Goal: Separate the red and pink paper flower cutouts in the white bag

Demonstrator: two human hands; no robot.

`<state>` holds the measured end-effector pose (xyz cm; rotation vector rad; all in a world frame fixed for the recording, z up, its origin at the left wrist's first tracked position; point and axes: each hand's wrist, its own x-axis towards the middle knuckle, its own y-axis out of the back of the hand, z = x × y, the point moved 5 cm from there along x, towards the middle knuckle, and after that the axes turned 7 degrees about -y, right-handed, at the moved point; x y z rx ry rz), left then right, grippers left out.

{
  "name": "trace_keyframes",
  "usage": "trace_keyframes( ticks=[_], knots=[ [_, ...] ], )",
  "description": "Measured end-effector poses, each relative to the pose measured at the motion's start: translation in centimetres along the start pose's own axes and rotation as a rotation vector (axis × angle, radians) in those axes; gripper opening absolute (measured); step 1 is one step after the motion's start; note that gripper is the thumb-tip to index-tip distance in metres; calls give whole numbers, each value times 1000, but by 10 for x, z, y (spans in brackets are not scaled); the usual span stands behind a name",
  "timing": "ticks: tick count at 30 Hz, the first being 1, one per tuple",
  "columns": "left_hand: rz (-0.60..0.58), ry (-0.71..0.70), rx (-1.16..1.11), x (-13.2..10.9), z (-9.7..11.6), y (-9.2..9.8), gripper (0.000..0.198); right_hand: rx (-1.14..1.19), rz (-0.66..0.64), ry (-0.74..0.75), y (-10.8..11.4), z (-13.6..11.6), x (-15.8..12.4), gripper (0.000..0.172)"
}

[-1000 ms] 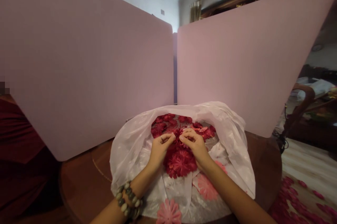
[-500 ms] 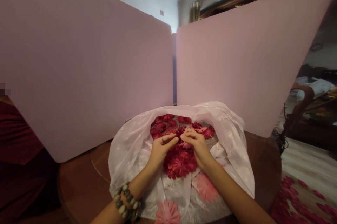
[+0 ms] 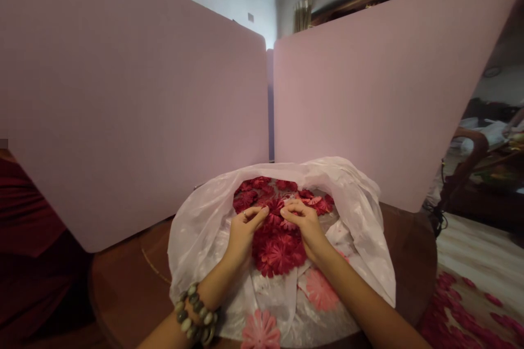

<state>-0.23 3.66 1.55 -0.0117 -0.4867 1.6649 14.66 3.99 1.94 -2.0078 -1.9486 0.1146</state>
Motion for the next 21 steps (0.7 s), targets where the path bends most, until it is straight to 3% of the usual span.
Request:
trace_keyframes(
  ticks=[11, 21],
  knots=[
    [96, 62, -246, 10, 2, 9, 35, 57, 59, 60, 12, -9, 6, 7],
    [61, 23, -117, 5, 1, 4, 25, 4, 159, 111, 24, -15, 9, 7]
  ],
)
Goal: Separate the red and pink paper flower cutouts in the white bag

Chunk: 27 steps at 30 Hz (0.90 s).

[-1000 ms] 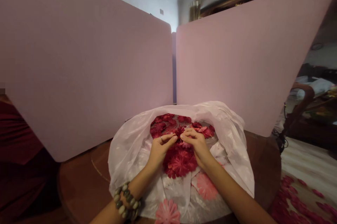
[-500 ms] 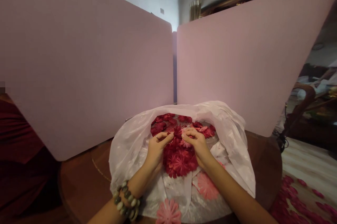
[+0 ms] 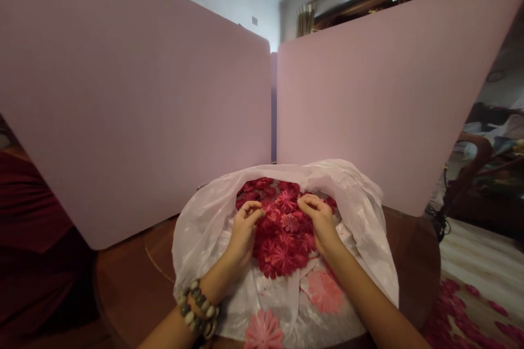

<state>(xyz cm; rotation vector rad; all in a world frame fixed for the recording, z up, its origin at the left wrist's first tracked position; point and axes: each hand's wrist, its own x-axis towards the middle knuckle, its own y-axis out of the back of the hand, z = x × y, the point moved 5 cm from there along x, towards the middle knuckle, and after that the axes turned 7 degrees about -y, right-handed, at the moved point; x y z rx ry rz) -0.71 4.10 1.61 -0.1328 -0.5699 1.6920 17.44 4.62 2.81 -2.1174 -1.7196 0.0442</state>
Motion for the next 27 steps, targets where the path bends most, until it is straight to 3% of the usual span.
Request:
trace_keyframes(
  ticks=[6, 12, 16, 19, 22, 27],
  knots=[
    [-167, -73, 129, -3, 4, -11, 32, -35, 39, 43, 3, -2, 0, 8],
    [-319, -107, 281, -5, -1, -16, 25, -79, 85, 85, 9, -2, 4, 10],
    [-326, -228, 330, -6, 3, -16, 25, -194, 96, 181, 9, -5, 4, 11],
    [-292, -304, 362, -9, 9, -15, 23, -302, 56, 285, 2, -9, 0, 11],
    [-343, -287, 336, -11, 10, -19, 19, -375, -26, 360, -8, -10, -7, 11],
    [-379, -264, 308, -11, 8, -21, 19, -286, -231, 257, -22, -1, -14, 9]
  ],
)
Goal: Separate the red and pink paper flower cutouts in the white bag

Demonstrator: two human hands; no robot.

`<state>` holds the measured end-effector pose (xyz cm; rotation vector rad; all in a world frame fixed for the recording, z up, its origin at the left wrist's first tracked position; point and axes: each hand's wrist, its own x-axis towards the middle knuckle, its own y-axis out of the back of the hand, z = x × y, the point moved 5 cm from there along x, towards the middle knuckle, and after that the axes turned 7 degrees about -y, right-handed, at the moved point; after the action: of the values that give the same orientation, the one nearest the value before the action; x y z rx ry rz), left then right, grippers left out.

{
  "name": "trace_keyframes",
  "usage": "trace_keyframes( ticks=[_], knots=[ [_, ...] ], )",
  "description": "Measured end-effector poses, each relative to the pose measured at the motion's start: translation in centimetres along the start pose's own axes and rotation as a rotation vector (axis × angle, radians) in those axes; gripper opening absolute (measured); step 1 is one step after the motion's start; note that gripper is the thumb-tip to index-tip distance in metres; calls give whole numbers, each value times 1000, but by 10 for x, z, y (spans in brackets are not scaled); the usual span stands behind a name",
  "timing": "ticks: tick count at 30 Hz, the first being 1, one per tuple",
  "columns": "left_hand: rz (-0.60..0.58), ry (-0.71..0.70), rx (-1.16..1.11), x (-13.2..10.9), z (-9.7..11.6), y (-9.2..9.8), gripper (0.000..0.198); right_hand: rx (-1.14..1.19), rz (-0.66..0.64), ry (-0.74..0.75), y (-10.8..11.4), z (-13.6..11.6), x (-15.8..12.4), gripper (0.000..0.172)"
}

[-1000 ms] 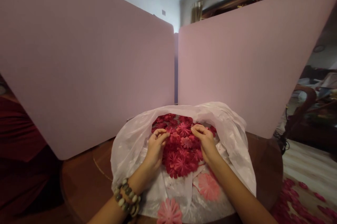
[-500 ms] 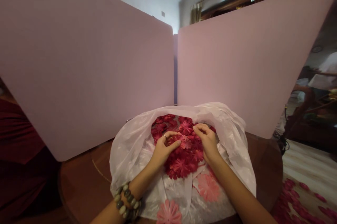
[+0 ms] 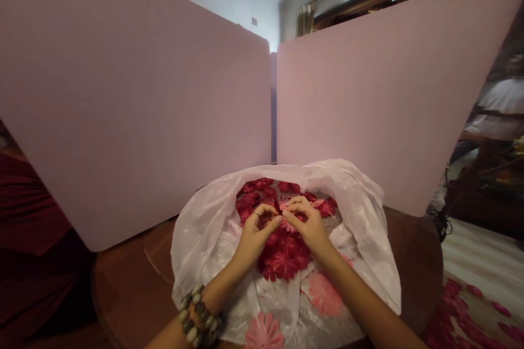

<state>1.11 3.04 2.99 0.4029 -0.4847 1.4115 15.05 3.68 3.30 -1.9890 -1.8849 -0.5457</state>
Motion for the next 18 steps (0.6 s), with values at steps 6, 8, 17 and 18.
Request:
trace_keyframes(
  ticks=[6, 8, 17, 18],
  knots=[
    [-10, 45, -70, 1, -1, -1, 22, 190, -30, -143, -3, 4, -2, 10],
    [-6, 59, -88, 1, -1, -2, 22, 214, -28, -166, -3, 3, -2, 10],
    [4, 89, -135, 1, 0, -2, 24, 289, -24, -241, -4, 3, -3, 9],
    [1, 89, -140, 1, 0, -2, 24, 297, -22, -243, -4, 3, -3, 9]
  ],
)
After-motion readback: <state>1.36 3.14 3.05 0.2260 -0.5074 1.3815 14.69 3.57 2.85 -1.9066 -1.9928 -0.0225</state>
